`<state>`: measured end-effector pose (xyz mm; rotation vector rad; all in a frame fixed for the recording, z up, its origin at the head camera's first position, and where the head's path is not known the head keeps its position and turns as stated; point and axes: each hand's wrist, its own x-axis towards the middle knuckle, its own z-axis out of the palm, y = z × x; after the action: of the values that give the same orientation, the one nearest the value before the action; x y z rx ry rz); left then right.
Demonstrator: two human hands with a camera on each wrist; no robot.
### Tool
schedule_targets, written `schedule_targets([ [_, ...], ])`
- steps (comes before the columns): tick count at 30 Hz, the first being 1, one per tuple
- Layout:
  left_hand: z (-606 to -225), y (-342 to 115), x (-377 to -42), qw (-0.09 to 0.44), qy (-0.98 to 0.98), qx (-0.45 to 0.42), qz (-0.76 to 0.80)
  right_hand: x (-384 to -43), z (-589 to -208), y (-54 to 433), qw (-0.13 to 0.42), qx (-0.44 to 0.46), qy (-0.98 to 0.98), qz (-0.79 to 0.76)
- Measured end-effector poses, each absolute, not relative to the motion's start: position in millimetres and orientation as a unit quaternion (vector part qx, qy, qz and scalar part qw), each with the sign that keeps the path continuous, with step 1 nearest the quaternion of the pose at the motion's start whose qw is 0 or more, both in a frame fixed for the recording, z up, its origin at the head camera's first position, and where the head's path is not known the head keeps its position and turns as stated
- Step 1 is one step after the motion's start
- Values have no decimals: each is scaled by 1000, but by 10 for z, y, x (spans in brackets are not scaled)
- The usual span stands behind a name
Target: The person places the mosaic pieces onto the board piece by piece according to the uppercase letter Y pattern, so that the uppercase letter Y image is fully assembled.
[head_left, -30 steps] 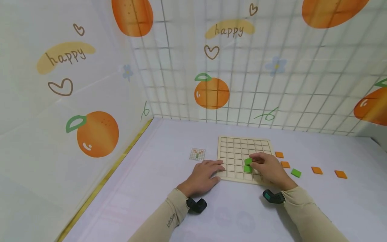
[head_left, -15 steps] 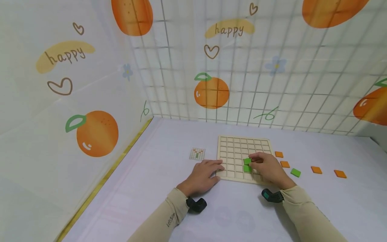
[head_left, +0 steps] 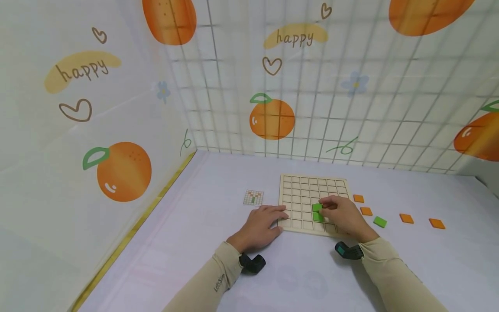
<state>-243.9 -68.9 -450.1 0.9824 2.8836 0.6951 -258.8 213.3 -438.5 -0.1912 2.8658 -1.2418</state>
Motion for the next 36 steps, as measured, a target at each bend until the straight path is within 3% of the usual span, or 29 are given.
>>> schedule_targets([
  [36, -4530, -704, -2449, -1, 923, 318, 217, -2593, -4370, 2108, 9, -66, 921, -384],
])
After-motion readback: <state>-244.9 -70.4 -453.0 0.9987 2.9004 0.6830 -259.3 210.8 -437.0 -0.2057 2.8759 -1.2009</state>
